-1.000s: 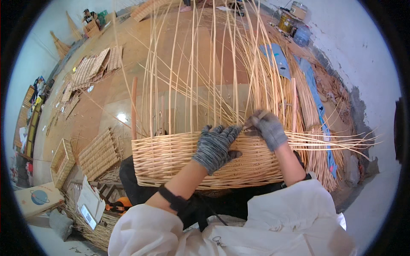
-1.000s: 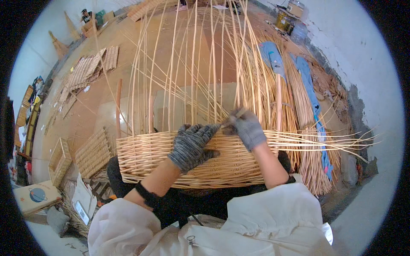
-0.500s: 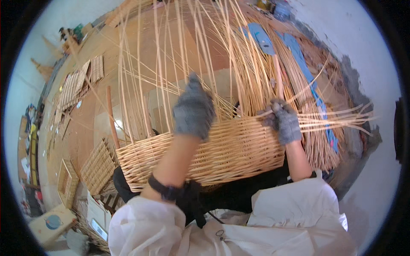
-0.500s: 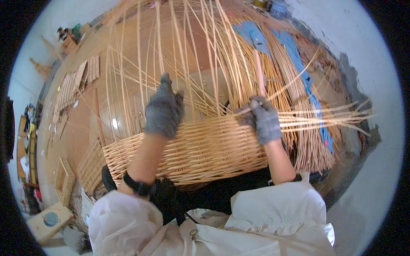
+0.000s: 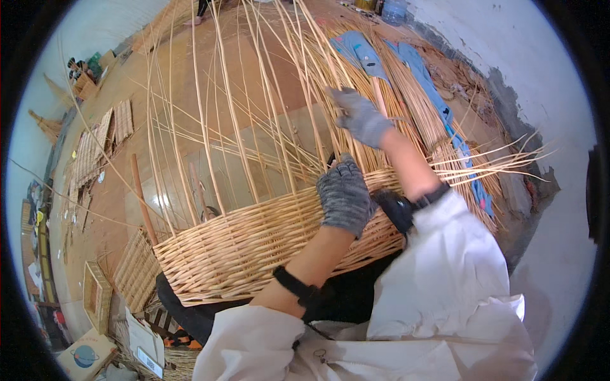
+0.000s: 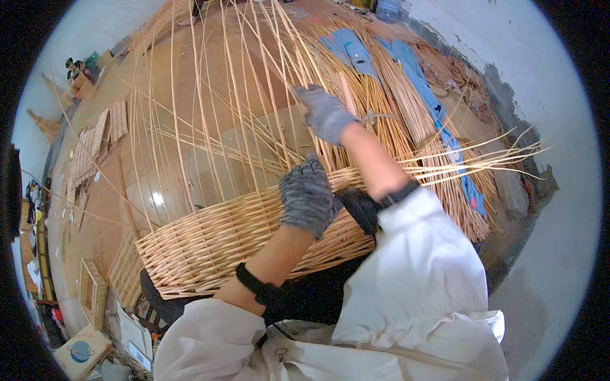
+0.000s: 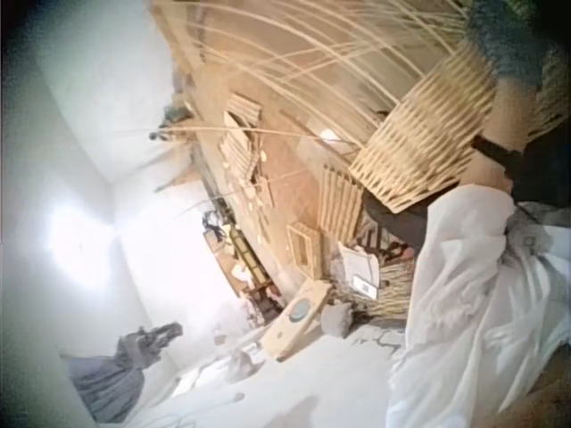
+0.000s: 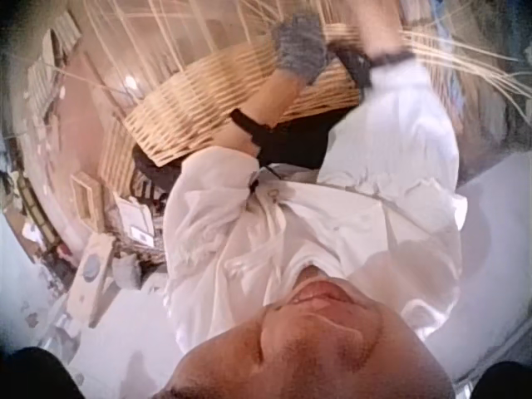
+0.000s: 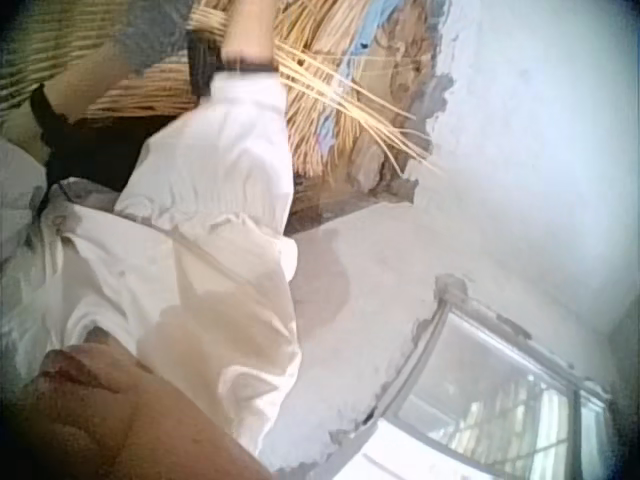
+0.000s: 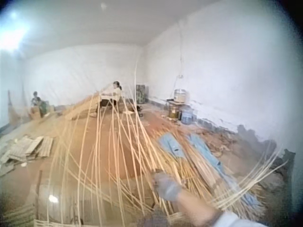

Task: Weave and assemble a large wicker basket using wooden rods and a measuring tape.

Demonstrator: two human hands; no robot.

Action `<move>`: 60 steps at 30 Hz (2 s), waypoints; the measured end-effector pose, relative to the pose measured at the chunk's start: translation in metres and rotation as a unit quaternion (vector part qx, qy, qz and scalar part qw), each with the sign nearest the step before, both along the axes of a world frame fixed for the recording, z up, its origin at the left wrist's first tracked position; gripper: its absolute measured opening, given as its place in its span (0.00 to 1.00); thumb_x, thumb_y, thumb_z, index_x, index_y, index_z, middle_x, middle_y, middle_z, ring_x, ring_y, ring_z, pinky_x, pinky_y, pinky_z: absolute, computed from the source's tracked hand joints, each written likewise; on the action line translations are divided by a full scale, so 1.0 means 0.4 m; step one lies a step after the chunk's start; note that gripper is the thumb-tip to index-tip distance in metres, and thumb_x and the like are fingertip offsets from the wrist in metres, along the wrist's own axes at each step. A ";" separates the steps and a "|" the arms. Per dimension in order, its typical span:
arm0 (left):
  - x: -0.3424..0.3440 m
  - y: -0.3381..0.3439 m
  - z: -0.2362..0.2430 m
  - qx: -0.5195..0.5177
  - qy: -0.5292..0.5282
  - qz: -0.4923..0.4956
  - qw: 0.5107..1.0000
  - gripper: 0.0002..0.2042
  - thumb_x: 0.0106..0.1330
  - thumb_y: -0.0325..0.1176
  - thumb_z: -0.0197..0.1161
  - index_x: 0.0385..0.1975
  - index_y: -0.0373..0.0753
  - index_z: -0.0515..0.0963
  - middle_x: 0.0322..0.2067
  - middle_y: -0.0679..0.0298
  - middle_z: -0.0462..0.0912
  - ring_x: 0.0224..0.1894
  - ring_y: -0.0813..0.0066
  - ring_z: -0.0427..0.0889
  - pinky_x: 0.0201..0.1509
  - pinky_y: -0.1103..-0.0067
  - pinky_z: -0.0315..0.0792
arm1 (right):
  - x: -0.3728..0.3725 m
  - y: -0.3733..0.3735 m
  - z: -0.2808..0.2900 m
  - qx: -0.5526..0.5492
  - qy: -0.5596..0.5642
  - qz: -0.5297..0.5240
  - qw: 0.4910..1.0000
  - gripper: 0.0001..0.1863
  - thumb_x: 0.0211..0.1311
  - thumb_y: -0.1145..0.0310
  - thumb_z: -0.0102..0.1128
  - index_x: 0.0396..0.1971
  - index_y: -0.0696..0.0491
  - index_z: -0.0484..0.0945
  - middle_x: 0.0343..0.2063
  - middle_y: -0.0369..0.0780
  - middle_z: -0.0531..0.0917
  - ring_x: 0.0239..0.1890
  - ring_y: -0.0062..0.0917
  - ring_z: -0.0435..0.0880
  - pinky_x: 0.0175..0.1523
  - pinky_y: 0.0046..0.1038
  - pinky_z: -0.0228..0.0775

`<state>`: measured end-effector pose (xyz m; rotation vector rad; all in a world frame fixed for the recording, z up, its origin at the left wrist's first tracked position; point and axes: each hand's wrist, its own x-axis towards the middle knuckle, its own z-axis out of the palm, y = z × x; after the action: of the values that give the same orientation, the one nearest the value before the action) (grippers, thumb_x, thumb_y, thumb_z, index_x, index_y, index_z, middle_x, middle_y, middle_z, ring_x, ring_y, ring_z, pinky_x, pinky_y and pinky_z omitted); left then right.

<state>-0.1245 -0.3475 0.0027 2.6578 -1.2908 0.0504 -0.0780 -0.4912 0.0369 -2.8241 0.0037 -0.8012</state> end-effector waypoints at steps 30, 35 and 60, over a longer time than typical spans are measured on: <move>0.352 0.893 -0.043 -0.386 0.427 0.121 0.809 0.49 0.36 0.45 0.72 0.56 0.27 0.51 0.51 0.48 0.63 0.55 0.62 0.61 0.58 0.79 0.55 | 0.305 0.937 0.136 0.141 0.020 0.205 0.968 0.19 0.45 0.64 0.62 0.37 0.57 0.73 0.25 0.45 0.78 0.28 0.27 0.77 0.38 0.24 0.68; 0.359 0.909 -0.038 -0.362 0.418 0.121 0.824 0.51 0.33 0.48 0.72 0.55 0.26 0.51 0.52 0.45 0.60 0.57 0.60 0.60 0.60 0.77 0.53 | 0.477 0.920 0.262 0.291 0.232 0.226 0.900 0.17 0.47 0.66 0.61 0.37 0.57 0.74 0.27 0.36 0.78 0.33 0.21 0.76 0.43 0.22 0.67; 0.360 0.890 -0.091 -0.433 0.384 0.126 0.806 0.50 0.31 0.50 0.72 0.56 0.34 0.53 0.51 0.47 0.63 0.54 0.58 0.63 0.58 0.76 0.57 | 0.263 0.812 0.135 0.317 0.092 0.148 0.932 0.22 0.52 0.67 0.57 0.44 0.61 0.64 0.31 0.41 0.76 0.33 0.23 0.76 0.38 0.21 0.70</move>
<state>0.0196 0.0085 -0.0337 1.7033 -0.4452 -0.2987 0.0274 -0.1664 0.0911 -2.1976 -0.1113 -0.3710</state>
